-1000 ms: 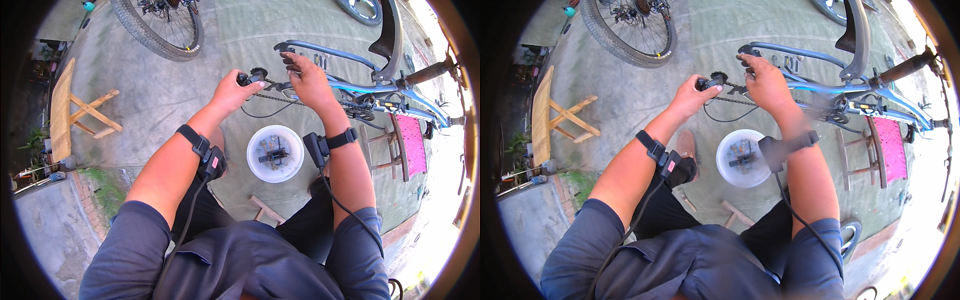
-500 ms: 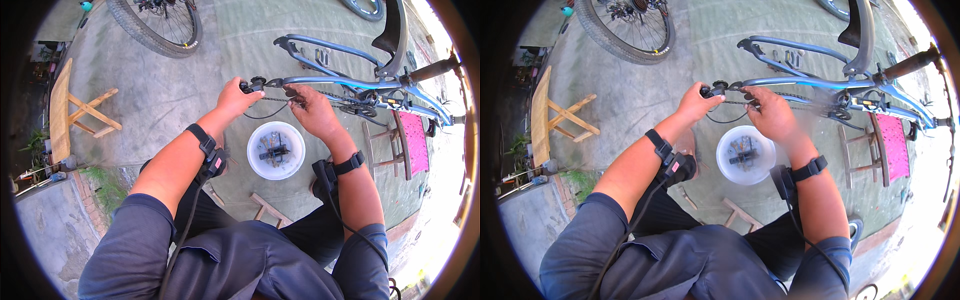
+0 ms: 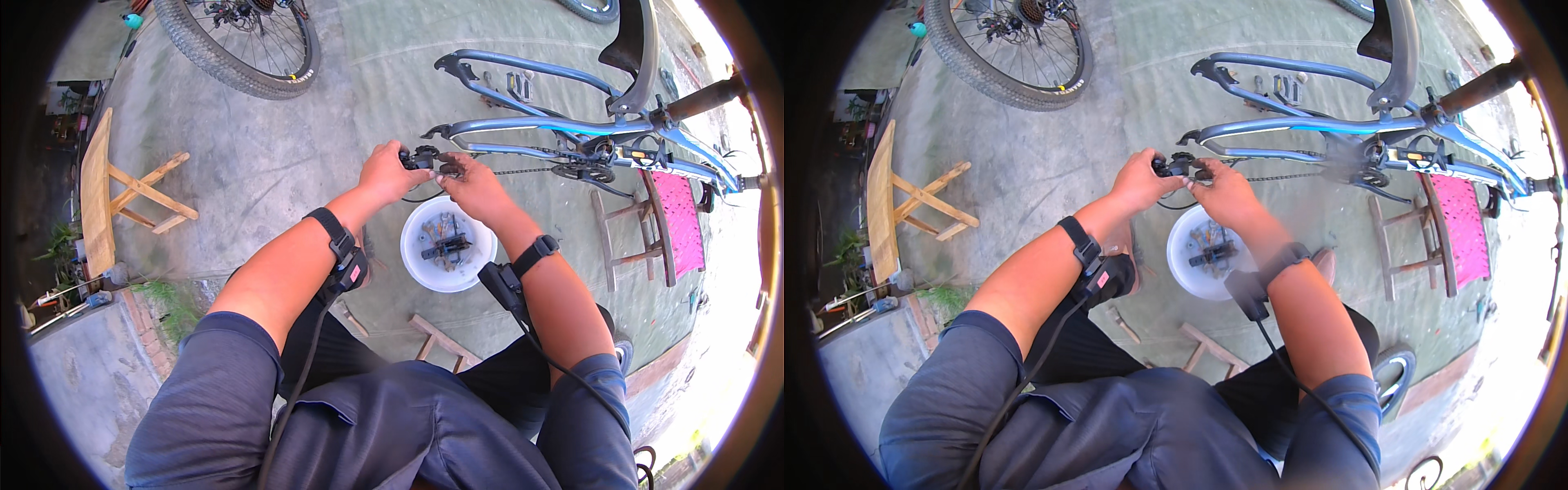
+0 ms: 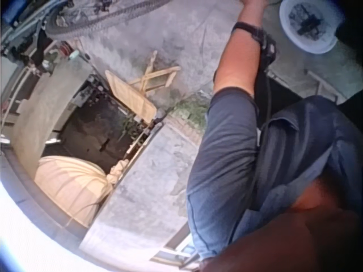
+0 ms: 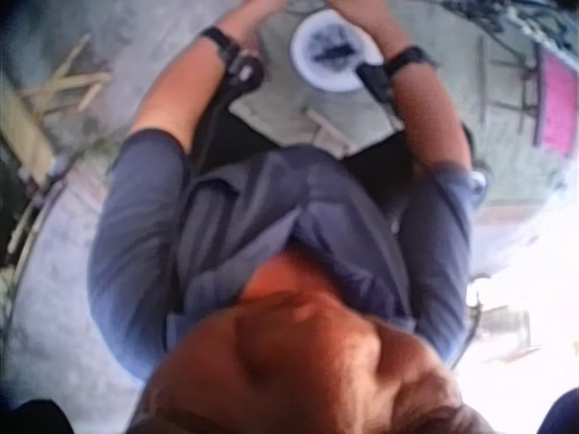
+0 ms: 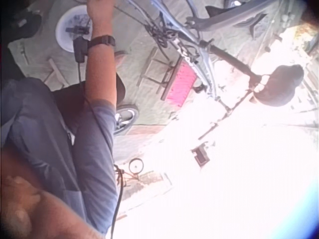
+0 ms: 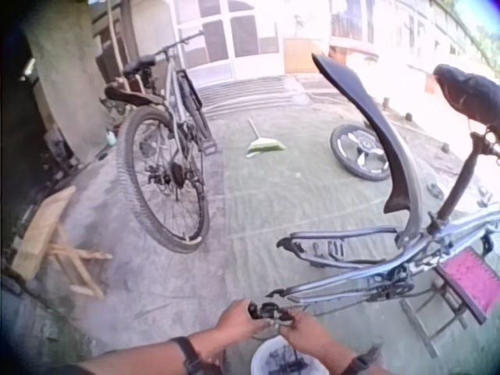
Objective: The person is repairing a bicycle derailleur and chain by hand and with a multi-tool. They manipulate the rear derailleur, thread the chain through the pulley wheels, and use a tool to adjust a bolt on the mechanism.
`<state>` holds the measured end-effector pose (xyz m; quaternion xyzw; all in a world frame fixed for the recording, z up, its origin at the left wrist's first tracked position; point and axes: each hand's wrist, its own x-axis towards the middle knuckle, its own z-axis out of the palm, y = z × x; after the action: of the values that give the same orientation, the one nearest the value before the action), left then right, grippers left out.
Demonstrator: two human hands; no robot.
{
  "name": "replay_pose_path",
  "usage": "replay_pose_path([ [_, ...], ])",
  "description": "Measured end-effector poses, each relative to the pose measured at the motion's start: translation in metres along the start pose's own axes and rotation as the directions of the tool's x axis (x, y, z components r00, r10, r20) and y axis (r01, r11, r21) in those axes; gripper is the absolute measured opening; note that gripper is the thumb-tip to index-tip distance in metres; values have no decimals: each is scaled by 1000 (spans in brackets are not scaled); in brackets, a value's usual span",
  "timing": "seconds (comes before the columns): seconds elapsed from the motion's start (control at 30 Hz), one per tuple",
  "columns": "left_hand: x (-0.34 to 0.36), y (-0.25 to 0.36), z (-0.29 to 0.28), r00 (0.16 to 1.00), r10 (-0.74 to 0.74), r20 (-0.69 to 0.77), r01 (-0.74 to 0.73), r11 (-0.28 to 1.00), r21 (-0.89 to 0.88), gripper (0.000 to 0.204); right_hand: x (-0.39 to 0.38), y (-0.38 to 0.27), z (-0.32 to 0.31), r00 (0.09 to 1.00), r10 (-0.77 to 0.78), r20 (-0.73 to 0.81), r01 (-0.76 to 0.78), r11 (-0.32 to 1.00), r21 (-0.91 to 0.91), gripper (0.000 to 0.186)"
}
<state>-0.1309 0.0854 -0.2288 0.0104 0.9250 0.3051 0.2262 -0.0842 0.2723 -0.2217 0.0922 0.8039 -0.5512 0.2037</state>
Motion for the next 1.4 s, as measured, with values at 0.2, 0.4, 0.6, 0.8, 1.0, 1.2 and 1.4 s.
replay_pose_path([
  [0.2, 6, 14, -1, 995, 102, -23, -101, 994, 47, 66, 2, 11, 26, 920, 358, 157, -378, 713, 591, 42],
  [0.4, 7, 7, 7, 992, 124, -2, -124, 991, 55, 60, 9, 12, 56, 925, 361, 122, -296, 479, 826, 37],
  [0.6, -5, -15, 7, 979, 71, 190, -67, 997, -27, 55, 5, 22, 71, 937, 349, 28, -254, 622, 741, 45],
  [0.8, 18, -34, -26, 884, -53, 464, 124, 985, -123, 46, 1, 29, 81, 946, 323, -5, -262, 776, 574, 31],
  [1.0, 17, -19, -17, 894, -118, 432, 299, 875, -380, 35, -11, 27, 78, 970, 231, -73, -169, 861, 479, 30],
  [1.2, 24, -10, 0, 816, -106, 568, 369, 852, -371, 29, -26, 24, 66, 980, 198, -17, -149, 791, 593, 27],
  [1.4, 26, -5, 4, 798, -39, 601, 299, 892, -340, 27, -35, 29, 50, 981, 184, 66, -185, 766, 616, 26],
])
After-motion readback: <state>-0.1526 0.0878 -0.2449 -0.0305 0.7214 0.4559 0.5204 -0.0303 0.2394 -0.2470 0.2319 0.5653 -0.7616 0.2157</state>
